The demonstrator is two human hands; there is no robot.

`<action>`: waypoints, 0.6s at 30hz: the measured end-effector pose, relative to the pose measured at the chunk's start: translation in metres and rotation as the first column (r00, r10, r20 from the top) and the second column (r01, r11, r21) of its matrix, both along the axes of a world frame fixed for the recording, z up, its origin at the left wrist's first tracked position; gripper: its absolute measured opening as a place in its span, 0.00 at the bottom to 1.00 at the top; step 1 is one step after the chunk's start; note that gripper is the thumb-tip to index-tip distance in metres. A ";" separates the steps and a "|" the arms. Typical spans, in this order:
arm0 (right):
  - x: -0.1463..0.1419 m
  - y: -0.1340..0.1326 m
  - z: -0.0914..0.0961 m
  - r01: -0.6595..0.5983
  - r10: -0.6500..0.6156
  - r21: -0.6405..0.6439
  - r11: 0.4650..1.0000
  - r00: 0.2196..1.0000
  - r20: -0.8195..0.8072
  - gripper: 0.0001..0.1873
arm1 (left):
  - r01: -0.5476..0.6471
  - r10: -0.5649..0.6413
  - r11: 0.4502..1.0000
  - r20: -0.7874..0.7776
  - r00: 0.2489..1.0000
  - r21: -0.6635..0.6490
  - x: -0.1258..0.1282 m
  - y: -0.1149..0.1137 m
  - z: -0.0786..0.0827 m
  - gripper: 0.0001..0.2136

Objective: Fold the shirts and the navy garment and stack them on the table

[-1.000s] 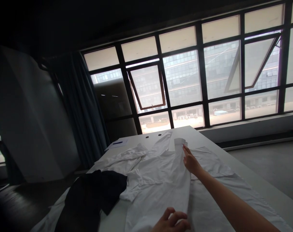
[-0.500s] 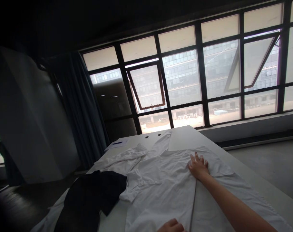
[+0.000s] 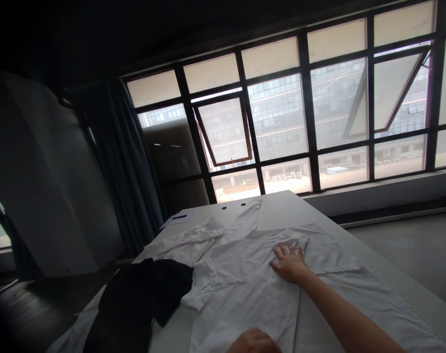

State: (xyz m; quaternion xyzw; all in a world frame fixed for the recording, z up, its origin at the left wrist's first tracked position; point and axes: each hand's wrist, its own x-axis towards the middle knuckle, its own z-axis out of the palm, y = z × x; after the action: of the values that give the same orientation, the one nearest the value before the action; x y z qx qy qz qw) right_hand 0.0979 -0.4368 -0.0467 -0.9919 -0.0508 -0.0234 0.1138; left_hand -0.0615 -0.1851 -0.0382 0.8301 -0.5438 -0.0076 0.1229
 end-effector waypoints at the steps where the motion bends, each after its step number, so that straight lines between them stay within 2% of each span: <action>1: 0.001 0.001 0.001 0.004 -0.004 -0.001 1.000 1.000 -0.011 0.44 | -0.044 0.044 0.999 0.020 0.999 -0.009 0.002 0.009 0.003 0.17; 4: 0.000 0.002 0.002 0.007 -0.007 -0.005 1.000 0.999 -0.031 0.46 | -0.182 0.182 0.983 0.101 0.978 -0.010 0.006 0.040 0.010 0.26; 6: 0.000 0.003 0.003 0.006 -0.006 -0.004 1.000 0.999 -0.035 0.47 | -0.196 0.191 0.980 0.130 0.973 0.025 0.008 0.058 0.009 0.29; 10: -0.002 0.002 0.002 0.005 -0.005 0.006 1.000 0.999 -0.034 0.47 | -0.217 0.209 0.974 0.113 0.971 0.065 0.003 0.076 -0.002 0.34; 13: -0.003 0.002 0.002 0.008 -0.008 0.014 1.000 1.000 -0.026 0.46 | -0.286 0.283 0.952 0.044 0.958 0.107 -0.005 0.087 -0.004 0.32; 16: -0.005 0.003 0.002 0.013 -0.013 0.012 1.000 1.000 -0.008 0.44 | -0.403 0.426 0.893 -0.083 0.901 0.202 -0.015 0.107 0.005 0.33; 18: -0.005 0.005 0.002 0.017 -0.017 0.004 1.000 1.000 0.009 0.41 | -0.549 0.592 0.792 -0.116 0.797 0.268 -0.023 0.122 0.014 0.36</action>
State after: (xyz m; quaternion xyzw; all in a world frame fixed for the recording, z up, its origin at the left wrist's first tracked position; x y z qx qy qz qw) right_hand 0.0925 -0.4317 -0.0446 -0.9920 -0.0429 -0.0290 0.1155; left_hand -0.0844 -0.0636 -0.0238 0.9593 -0.2475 -0.1111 0.0787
